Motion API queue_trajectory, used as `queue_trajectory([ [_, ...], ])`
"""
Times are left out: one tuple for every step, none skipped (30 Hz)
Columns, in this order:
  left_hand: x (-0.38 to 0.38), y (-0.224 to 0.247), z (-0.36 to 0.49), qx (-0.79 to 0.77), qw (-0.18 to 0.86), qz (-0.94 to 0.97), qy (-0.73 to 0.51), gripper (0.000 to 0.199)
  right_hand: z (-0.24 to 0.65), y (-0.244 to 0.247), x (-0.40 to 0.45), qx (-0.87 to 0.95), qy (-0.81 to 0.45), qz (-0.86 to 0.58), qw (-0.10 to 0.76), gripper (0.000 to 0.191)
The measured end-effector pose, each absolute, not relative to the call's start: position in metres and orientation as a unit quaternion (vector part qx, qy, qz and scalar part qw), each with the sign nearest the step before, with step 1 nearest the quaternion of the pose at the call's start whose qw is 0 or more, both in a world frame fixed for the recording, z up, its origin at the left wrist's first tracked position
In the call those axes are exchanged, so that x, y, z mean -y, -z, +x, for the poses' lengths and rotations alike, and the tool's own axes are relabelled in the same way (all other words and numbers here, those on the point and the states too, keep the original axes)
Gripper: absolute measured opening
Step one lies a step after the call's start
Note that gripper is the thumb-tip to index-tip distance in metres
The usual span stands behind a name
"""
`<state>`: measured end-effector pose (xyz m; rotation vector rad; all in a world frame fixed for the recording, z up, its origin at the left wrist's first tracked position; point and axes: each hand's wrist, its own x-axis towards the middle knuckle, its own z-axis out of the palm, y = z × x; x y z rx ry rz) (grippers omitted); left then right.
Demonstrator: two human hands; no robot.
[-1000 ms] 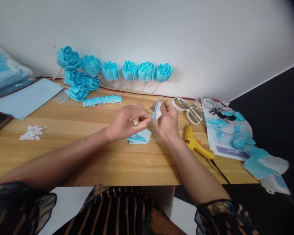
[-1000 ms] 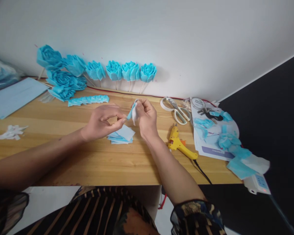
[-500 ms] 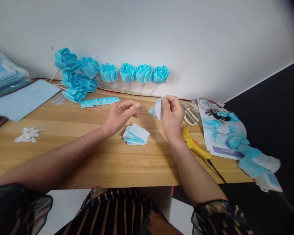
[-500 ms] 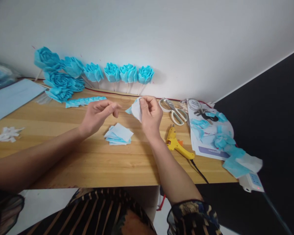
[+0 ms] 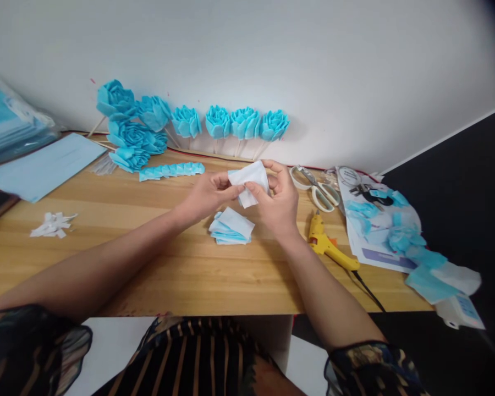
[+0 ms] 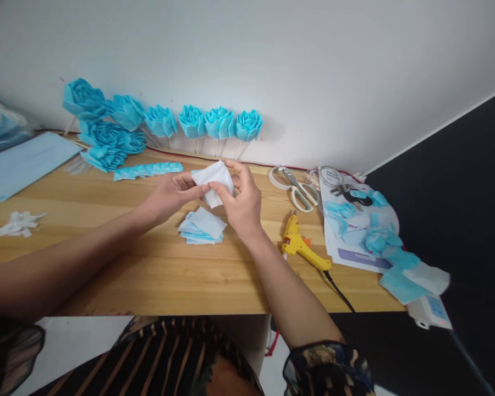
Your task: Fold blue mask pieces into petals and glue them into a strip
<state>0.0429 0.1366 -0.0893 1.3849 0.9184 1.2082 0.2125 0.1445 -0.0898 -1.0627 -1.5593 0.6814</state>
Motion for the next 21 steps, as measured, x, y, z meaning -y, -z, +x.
queue_trajectory([
  [-0.138, 0.090, 0.043, -0.383, 0.515, 0.574, -0.508, 0.026, 0.213, 0.089, -0.146, 0.655, -0.287, -0.444, 0.540, 0.040],
  [-0.139, 0.091, 0.042, -0.386, 0.509, 0.573, -0.513, 0.025, 0.214, 0.089, -0.147, 0.652, -0.291, -0.438, 0.547, 0.039],
  [-0.140, 0.092, 0.042, -0.392, 0.501, 0.571, -0.519, 0.023, 0.215, 0.089, -0.150, 0.646, -0.301, -0.429, 0.556, 0.037],
  [-0.140, 0.093, 0.041, -0.399, 0.490, 0.570, -0.525, 0.022, 0.217, 0.088, -0.152, 0.636, -0.313, -0.420, 0.566, 0.036],
  [-0.141, 0.094, 0.041, -0.407, 0.479, 0.569, -0.530, 0.021, 0.219, 0.088, -0.154, 0.624, -0.327, -0.413, 0.577, 0.035],
  [-0.142, 0.095, 0.040, -0.414, 0.471, 0.568, -0.534, 0.021, 0.220, 0.088, -0.157, 0.613, -0.340, -0.408, 0.585, 0.034],
  [-0.142, 0.095, 0.040, -0.419, 0.464, 0.565, -0.538, 0.021, 0.222, 0.088, -0.159, 0.604, -0.348, -0.405, 0.592, 0.033],
  [-0.142, 0.095, 0.040, -0.422, 0.460, 0.563, -0.542, 0.022, 0.223, 0.088, -0.161, 0.599, -0.355, -0.404, 0.594, 0.033],
  [-0.141, 0.094, 0.039, -0.423, 0.457, 0.560, -0.547, 0.023, 0.224, 0.088, -0.162, 0.595, -0.365, -0.402, 0.593, 0.034],
  [-0.141, 0.094, 0.039, -0.422, 0.454, 0.558, -0.552, 0.023, 0.224, 0.088, -0.162, 0.592, -0.382, -0.398, 0.587, 0.037],
  [-0.140, 0.093, 0.039, -0.420, 0.451, 0.557, -0.557, 0.024, 0.224, 0.089, -0.162, 0.588, -0.406, -0.393, 0.579, 0.041],
  [-0.140, 0.093, 0.039, -0.417, 0.449, 0.556, -0.561, 0.024, 0.223, 0.089, -0.162, 0.584, -0.434, -0.386, 0.567, 0.045],
  [-0.140, 0.092, 0.039, -0.414, 0.447, 0.556, -0.565, 0.024, 0.222, 0.089, -0.162, 0.580, -0.462, -0.379, 0.554, 0.049],
  [-0.139, 0.092, 0.039, -0.411, 0.447, 0.556, -0.568, 0.024, 0.221, 0.090, -0.161, 0.576, -0.487, -0.373, 0.540, 0.050],
  [-0.139, 0.092, 0.039, -0.407, 0.449, 0.555, -0.570, 0.024, 0.219, 0.091, -0.161, 0.573, -0.507, -0.368, 0.528, 0.049],
  [-0.139, 0.092, 0.039, -0.403, 0.452, 0.554, -0.571, 0.023, 0.218, 0.092, -0.161, 0.571, -0.522, -0.364, 0.518, 0.047],
  [-0.139, 0.093, 0.039, -0.399, 0.456, 0.554, -0.570, 0.022, 0.217, 0.093, -0.161, 0.568, -0.533, -0.360, 0.513, 0.045],
  [-0.140, 0.094, 0.038, -0.397, 0.461, 0.556, -0.567, 0.021, 0.217, 0.094, -0.162, 0.565, -0.538, -0.358, 0.514, 0.044],
  [-0.141, 0.095, 0.038, -0.396, 0.465, 0.558, -0.562, 0.021, 0.217, 0.094, -0.163, 0.562, -0.535, -0.357, 0.520, 0.043],
  [-0.142, 0.097, 0.037, -0.399, 0.467, 0.559, -0.557, 0.021, 0.218, 0.094, -0.163, 0.563, -0.523, -0.359, 0.529, 0.042],
  [-0.143, 0.098, 0.036, -0.404, 0.464, 0.561, -0.554, 0.021, 0.219, 0.094, -0.164, 0.570, -0.502, -0.364, 0.539, 0.040],
])
